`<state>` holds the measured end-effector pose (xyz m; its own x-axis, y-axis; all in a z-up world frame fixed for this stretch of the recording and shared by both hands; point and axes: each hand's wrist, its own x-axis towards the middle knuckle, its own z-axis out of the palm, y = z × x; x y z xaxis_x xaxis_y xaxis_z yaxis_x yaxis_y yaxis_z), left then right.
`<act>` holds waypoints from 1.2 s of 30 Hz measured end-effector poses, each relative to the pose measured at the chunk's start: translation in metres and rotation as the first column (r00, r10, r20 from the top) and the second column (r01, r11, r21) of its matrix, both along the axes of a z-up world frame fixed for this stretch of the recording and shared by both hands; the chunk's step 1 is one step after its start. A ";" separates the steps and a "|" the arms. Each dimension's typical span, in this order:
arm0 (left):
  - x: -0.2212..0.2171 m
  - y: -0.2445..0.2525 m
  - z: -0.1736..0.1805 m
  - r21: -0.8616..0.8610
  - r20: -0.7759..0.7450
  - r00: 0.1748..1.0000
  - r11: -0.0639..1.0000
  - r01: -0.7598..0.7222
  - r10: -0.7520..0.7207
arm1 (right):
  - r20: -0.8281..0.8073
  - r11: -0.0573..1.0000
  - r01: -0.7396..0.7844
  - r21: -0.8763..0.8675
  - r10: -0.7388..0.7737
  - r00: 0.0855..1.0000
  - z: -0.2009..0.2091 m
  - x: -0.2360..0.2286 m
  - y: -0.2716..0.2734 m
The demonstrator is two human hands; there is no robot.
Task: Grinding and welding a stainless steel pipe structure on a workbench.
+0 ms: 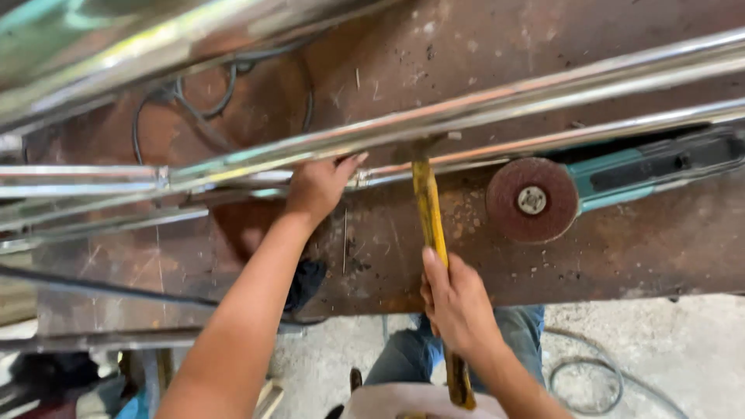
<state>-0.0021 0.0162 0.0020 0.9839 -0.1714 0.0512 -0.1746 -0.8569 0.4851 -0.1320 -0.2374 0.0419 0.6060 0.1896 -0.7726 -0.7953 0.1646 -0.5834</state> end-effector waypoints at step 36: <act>-0.172 -0.051 -0.033 0.499 0.074 0.707 0.587 -0.637 0.704 | 0.184 0.434 0.111 -0.894 0.130 0.974 -0.272 0.014 -0.615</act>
<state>-0.1740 -0.0344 -0.0313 0.8202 0.5712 0.0320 0.5719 -0.8201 -0.0214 -0.1182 -0.8527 -0.2306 0.7628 -0.5280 -0.3733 -0.6423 -0.5519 -0.5318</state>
